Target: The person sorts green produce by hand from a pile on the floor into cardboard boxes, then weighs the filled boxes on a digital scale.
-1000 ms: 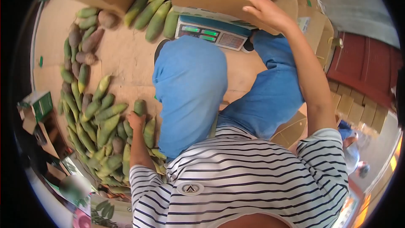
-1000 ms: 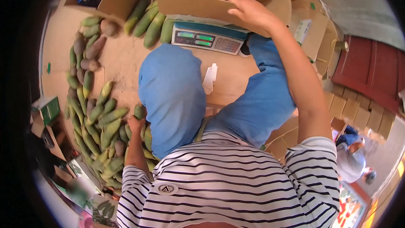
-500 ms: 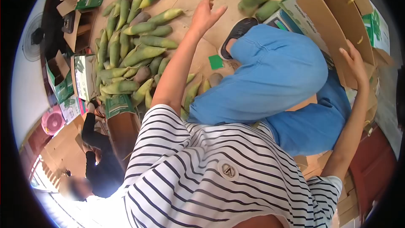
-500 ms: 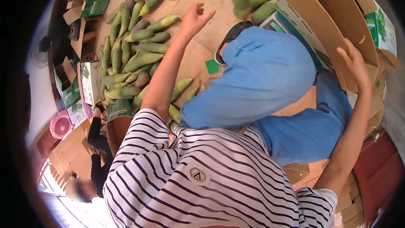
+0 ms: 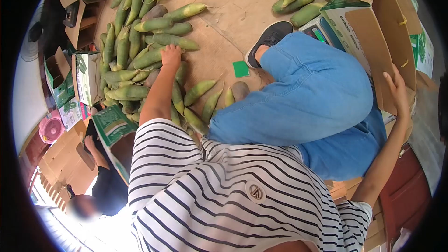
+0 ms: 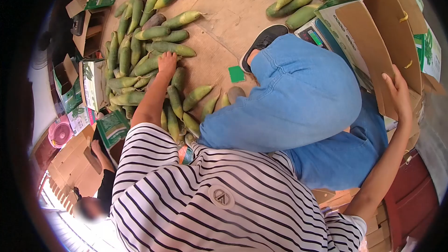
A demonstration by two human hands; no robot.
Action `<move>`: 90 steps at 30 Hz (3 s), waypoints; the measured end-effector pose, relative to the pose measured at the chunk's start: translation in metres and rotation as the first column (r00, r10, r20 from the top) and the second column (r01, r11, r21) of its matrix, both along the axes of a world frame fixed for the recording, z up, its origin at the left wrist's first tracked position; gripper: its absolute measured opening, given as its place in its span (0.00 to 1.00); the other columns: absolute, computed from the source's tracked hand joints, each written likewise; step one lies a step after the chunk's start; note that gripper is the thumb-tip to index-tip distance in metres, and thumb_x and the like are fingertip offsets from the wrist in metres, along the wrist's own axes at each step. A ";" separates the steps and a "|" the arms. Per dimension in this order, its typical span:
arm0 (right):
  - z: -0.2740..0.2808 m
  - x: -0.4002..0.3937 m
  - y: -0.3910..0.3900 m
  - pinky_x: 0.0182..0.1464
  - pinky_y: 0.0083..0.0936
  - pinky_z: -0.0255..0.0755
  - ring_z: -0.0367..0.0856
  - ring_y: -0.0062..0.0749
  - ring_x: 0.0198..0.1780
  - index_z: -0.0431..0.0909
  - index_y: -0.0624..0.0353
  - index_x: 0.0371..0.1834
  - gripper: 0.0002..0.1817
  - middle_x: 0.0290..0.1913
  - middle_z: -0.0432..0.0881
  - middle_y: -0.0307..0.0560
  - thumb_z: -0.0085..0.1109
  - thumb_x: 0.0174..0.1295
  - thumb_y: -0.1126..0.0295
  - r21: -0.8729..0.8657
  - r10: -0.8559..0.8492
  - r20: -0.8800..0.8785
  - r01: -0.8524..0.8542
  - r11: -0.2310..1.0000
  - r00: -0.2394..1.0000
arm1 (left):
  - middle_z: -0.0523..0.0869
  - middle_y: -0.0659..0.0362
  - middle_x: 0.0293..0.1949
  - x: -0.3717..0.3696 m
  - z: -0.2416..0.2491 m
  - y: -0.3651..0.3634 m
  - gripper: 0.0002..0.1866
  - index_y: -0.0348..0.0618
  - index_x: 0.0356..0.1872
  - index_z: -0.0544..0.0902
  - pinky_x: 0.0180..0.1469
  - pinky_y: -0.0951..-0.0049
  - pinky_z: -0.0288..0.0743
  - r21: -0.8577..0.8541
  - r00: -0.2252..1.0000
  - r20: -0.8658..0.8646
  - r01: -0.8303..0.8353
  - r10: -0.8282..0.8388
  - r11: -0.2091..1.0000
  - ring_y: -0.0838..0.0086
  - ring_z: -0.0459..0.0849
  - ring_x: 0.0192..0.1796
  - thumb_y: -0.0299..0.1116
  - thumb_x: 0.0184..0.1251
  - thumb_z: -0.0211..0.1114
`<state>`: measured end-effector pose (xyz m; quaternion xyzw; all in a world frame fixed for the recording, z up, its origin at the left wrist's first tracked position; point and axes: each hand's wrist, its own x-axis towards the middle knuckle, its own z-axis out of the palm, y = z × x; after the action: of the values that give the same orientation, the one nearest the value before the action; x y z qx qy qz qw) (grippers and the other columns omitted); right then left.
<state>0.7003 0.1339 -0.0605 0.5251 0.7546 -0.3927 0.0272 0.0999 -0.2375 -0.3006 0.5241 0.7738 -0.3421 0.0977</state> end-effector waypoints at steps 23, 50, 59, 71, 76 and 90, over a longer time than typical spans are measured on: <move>0.020 0.005 -0.009 0.56 0.40 0.68 0.73 0.50 0.56 0.71 0.57 0.56 0.25 0.53 0.77 0.56 0.50 0.63 0.51 0.258 0.158 0.377 -0.268 0.928 0.913 | 0.79 0.44 0.45 0.080 0.031 0.135 0.27 0.33 0.46 0.75 0.52 0.58 0.69 0.627 0.804 0.556 -0.237 -0.212 0.742 0.49 0.76 0.48 0.44 0.52 0.71; 0.133 0.068 -0.142 0.56 0.29 0.67 0.75 0.37 0.54 0.73 0.60 0.55 0.17 0.51 0.78 0.48 0.52 0.64 0.66 0.407 -0.302 0.205 0.200 0.891 0.931 | 0.77 0.50 0.43 0.032 -0.034 0.056 0.26 0.41 0.46 0.69 0.47 0.57 0.75 -0.131 0.958 0.271 0.128 -0.088 0.983 0.56 0.79 0.47 0.41 0.49 0.69; 0.016 0.007 -0.034 0.49 0.43 0.69 0.75 0.50 0.51 0.69 0.60 0.51 0.19 0.45 0.78 0.55 0.58 0.59 0.65 0.299 -0.064 0.354 -0.048 0.953 0.933 | 0.77 0.44 0.50 0.095 0.036 0.090 0.28 0.32 0.52 0.71 0.51 0.62 0.73 0.544 0.766 0.639 -0.380 -0.075 0.748 0.56 0.78 0.51 0.38 0.53 0.70; 0.011 0.009 -0.030 0.46 0.46 0.70 0.76 0.56 0.47 0.69 0.63 0.41 0.14 0.39 0.79 0.60 0.59 0.58 0.67 0.283 -0.009 0.280 -0.074 0.956 0.960 | 0.82 0.55 0.44 0.300 0.304 0.306 0.17 0.32 0.46 0.77 0.47 0.73 0.76 0.485 0.130 0.550 -0.854 -0.825 0.188 0.74 0.81 0.44 0.19 0.55 0.67; 0.001 0.016 -0.039 0.47 0.46 0.69 0.76 0.57 0.48 0.68 0.62 0.41 0.14 0.42 0.78 0.62 0.57 0.59 0.66 0.460 0.020 0.149 -0.088 0.884 0.989 | 0.81 0.56 0.32 0.356 0.279 0.355 0.13 0.37 0.35 0.80 0.39 0.71 0.73 0.530 0.171 0.819 -0.589 -0.547 0.609 0.73 0.80 0.37 0.36 0.55 0.67; 0.004 0.010 -0.025 0.44 0.42 0.68 0.74 0.58 0.44 0.69 0.63 0.51 0.19 0.40 0.77 0.64 0.56 0.61 0.65 0.280 0.074 0.128 -0.108 0.954 0.989 | 0.77 0.42 0.46 0.159 0.033 0.152 0.24 0.36 0.50 0.72 0.54 0.59 0.70 0.526 0.776 0.625 -0.503 0.090 0.686 0.51 0.76 0.50 0.34 0.52 0.65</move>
<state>0.7101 0.1091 -0.0568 0.5103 0.8238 -0.2466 0.0131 0.2588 -0.0854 -0.2677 0.4590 0.8578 0.1466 0.1790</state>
